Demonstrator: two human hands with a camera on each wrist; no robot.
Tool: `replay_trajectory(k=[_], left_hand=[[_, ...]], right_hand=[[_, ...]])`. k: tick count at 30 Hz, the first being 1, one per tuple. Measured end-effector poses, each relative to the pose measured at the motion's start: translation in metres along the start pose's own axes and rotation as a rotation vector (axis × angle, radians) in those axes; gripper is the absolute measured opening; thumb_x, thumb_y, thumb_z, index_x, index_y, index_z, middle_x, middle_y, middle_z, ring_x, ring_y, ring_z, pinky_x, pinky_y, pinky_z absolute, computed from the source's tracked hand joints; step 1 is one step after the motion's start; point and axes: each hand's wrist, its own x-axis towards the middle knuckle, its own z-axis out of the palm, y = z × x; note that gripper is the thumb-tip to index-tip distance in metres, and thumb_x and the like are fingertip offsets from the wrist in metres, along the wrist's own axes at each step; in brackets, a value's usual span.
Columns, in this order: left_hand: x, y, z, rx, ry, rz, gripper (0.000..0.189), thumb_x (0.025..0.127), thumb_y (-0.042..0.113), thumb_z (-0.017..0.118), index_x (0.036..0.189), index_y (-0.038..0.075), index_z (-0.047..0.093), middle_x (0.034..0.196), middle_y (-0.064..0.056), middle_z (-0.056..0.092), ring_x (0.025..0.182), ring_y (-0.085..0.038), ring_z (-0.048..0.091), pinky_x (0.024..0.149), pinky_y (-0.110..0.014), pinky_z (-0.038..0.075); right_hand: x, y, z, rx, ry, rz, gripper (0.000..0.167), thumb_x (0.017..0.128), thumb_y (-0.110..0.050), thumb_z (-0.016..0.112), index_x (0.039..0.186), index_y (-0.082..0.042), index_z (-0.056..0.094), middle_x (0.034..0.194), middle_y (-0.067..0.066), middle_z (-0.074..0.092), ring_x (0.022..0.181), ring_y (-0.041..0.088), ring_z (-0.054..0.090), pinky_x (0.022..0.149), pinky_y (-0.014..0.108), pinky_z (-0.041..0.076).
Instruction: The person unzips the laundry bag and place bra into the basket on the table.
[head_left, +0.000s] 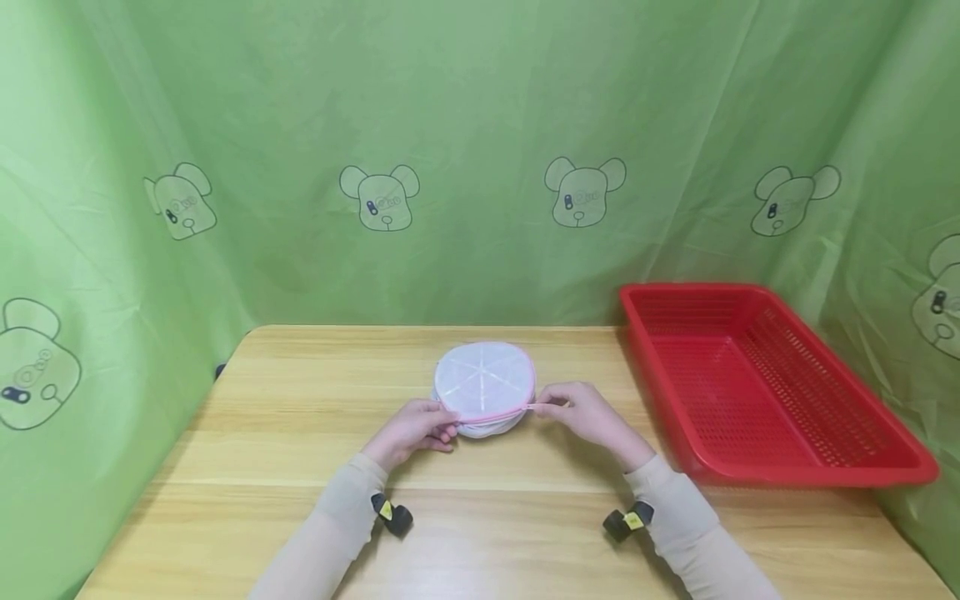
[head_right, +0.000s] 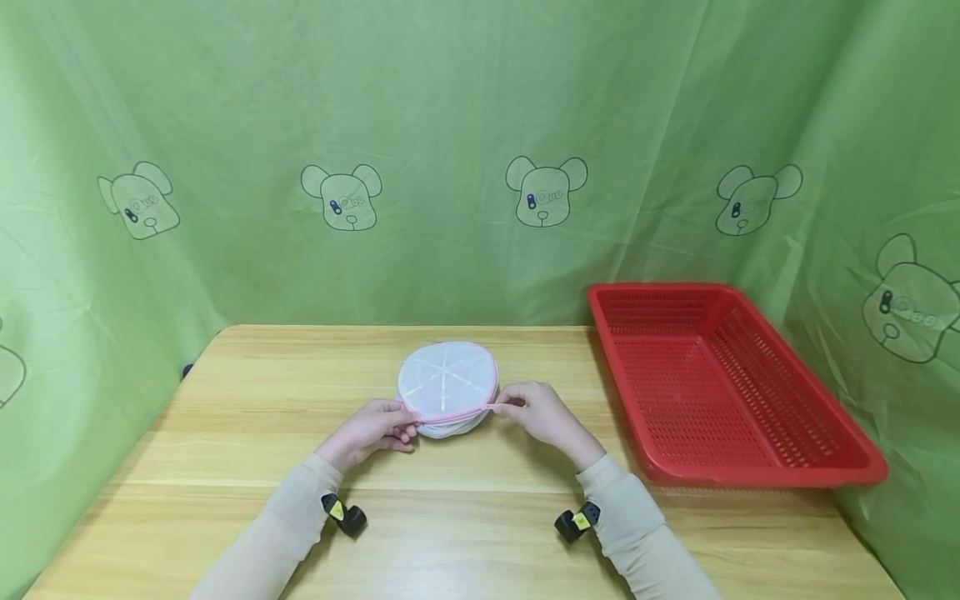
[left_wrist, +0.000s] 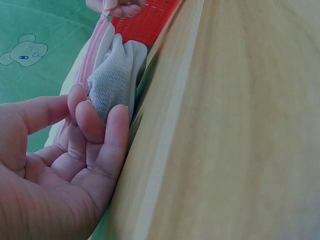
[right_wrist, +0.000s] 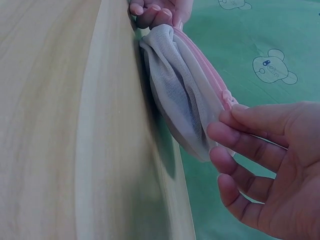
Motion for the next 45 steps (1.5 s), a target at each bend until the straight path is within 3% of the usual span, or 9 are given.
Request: replay_trajectory(k=[7,14,23,30,45], left_hand=[[0.0002,-0.0005,-0.0002,-0.001,-0.001,0.000,0.011,0.093,0.013,0.061,0.086,0.005,0.062,0.072,0.002,0.064,0.065,-0.008,0.060,0.067,-0.025,0.061],[0.0001,-0.0003,0.0002,-0.001,-0.003,0.004,0.011,0.093,0.013,0.061,0.088,0.003,0.062,0.073,0.001,0.064,0.066,-0.009,0.060,0.068,-0.026,0.061],[0.0003,0.0011,0.0010,-0.005,-0.007,-0.001,0.011,0.093,0.013,0.061,0.087,0.004,0.062,0.072,0.001,0.064,0.065,-0.009,0.060,0.067,-0.025,0.061],[0.0007,0.0012,0.0006,-0.003,-0.005,0.000,0.010,0.093,0.012,0.060,0.086,0.005,0.062,0.072,0.001,0.063,0.065,-0.008,0.059,0.067,-0.025,0.061],[-0.0013,0.0017,-0.0003,-0.015,0.009,-0.001,0.016,0.095,0.019,0.060,0.090,0.004,0.063,0.074,0.002,0.064,0.066,-0.009,0.060,0.068,-0.027,0.061]], right_hand=[[-0.0001,0.0017,-0.0007,-0.023,0.042,0.014,0.015,0.091,-0.022,0.067,0.084,-0.009,0.073,0.086,0.004,0.074,0.087,0.016,0.065,0.085,0.039,0.053],[-0.0001,0.0045,-0.0029,-0.066,0.074,0.037,0.014,0.091,-0.021,0.067,0.083,-0.010,0.072,0.082,-0.003,0.071,0.086,0.015,0.064,0.081,0.036,0.052],[-0.0002,0.0040,-0.0035,-0.076,0.091,0.042,0.013,0.090,-0.021,0.068,0.083,-0.011,0.073,0.082,-0.003,0.071,0.085,0.015,0.063,0.081,0.035,0.052],[-0.0001,0.0025,-0.0040,-0.070,0.094,0.063,0.014,0.090,-0.021,0.068,0.083,-0.010,0.073,0.082,-0.003,0.071,0.084,0.015,0.062,0.078,0.034,0.051],[-0.0010,-0.0027,0.0002,-0.044,0.039,0.025,0.011,0.089,-0.017,0.068,0.083,-0.008,0.072,0.083,0.006,0.073,0.080,0.013,0.060,0.080,0.035,0.050]])
